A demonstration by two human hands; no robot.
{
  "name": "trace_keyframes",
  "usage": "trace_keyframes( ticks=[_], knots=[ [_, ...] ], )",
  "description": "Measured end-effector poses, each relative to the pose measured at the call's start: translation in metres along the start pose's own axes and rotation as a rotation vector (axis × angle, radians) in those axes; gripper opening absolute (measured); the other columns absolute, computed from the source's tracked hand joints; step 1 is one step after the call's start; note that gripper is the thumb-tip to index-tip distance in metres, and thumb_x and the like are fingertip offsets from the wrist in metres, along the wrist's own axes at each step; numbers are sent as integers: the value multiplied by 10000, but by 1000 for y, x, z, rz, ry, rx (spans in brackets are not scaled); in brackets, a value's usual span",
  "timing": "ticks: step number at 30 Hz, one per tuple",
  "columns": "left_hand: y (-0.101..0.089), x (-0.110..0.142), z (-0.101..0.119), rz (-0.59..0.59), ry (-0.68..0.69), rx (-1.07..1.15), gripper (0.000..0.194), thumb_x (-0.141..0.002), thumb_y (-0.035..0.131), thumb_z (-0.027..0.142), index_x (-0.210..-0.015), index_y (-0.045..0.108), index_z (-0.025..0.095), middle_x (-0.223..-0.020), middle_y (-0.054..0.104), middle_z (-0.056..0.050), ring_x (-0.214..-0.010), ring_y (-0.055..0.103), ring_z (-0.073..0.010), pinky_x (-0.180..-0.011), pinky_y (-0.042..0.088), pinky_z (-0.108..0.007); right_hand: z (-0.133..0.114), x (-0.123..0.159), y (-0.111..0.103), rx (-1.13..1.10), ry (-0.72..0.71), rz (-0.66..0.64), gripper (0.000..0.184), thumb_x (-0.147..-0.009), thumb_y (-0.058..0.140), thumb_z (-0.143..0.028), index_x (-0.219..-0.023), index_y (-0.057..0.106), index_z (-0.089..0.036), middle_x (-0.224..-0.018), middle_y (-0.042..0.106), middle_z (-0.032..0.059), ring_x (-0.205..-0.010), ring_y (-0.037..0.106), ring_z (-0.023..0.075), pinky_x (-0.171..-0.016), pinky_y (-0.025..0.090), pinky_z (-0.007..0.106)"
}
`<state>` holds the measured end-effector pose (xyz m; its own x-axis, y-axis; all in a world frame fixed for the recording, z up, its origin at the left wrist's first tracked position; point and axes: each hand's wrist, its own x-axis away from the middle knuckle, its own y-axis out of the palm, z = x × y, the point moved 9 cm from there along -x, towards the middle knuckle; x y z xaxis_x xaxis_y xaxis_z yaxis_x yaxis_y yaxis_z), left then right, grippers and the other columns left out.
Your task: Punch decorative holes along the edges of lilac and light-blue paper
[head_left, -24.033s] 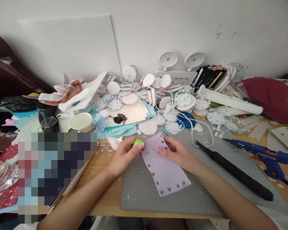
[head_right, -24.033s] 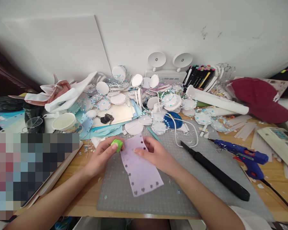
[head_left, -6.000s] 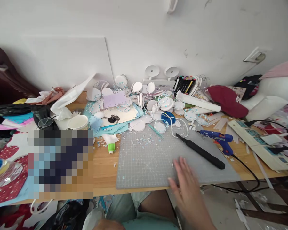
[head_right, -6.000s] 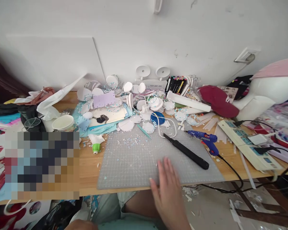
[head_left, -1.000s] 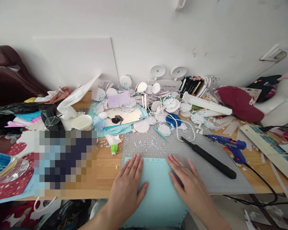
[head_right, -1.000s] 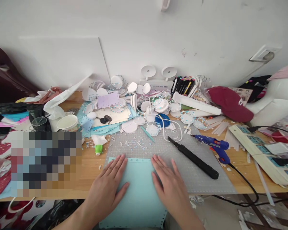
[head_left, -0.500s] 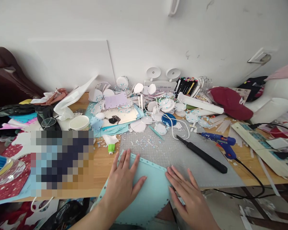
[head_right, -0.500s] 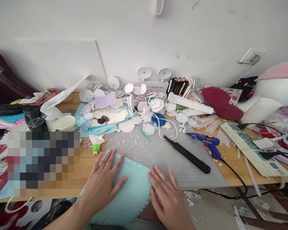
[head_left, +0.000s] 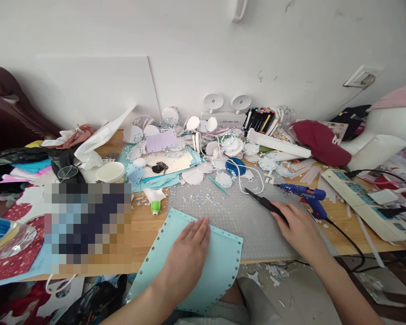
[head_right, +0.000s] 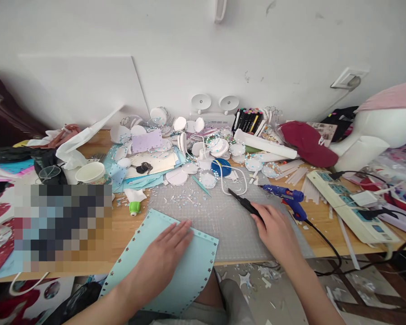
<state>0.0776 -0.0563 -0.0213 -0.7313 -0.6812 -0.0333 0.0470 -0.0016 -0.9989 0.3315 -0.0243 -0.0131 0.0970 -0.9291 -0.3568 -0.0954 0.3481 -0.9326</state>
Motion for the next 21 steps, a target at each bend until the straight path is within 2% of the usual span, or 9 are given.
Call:
trace_keyframes(
  ticks=[3,6,10,13,15,18,21],
  knots=[
    [5,-6,15,-25,105,67,601,-835,386,70,-1427,299,128,-1510,273,-84,-1394,228,-253,-1123,294,-382,4,8,-6,-156,17,1,344,-927,413,-320,-1208,549,-175,-1060,622,116,-982,592,264,-847,472,394],
    [11,-10,17,-64,116,106,661,-794,387,38,-1438,273,137,-1520,244,-67,-1401,184,-279,-1124,292,-414,8,25,-22,-277,19,-5,331,-928,430,-322,-1232,523,-228,-1127,592,89,-1039,571,246,-892,458,375],
    [13,-8,16,-77,125,124,744,-721,375,-21,-1440,266,135,-1527,204,-67,-1403,153,-280,-1132,288,-427,-4,52,-36,-359,-124,-149,331,-913,478,-286,-1241,525,-308,-1158,567,53,-1040,575,205,-854,485,303],
    [15,-7,15,-103,120,124,810,-657,370,-57,-1437,274,139,-1522,210,-68,-1400,165,-271,-1131,295,-428,-27,65,-34,-372,-236,-296,367,-904,501,-247,-1261,525,-329,-1155,571,51,-1044,572,193,-840,497,282],
    [15,-8,15,-114,116,125,838,-623,366,-71,-1430,290,140,-1517,221,-69,-1396,176,-268,-1124,309,-431,-40,66,-29,-376,-260,-352,383,-903,505,-236,-1274,523,-330,-1146,582,56,-1041,569,197,-839,503,294],
    [13,-10,14,-101,120,133,853,-604,358,-80,-1424,303,148,-1514,227,-64,-1395,177,-261,-1116,326,-432,-50,61,-23,-364,-267,-365,402,-909,485,-213,-1291,515,-336,-1147,591,64,-1041,563,208,-849,503,329],
    [12,-11,14,-94,129,139,845,-612,353,-81,-1425,303,145,-1512,228,-68,-1392,181,-263,-1110,336,-435,-47,54,-19,-350,-263,-342,408,-911,466,-195,-1290,522,-333,-1147,595,71,-1041,562,219,-852,497,360]
  ],
)
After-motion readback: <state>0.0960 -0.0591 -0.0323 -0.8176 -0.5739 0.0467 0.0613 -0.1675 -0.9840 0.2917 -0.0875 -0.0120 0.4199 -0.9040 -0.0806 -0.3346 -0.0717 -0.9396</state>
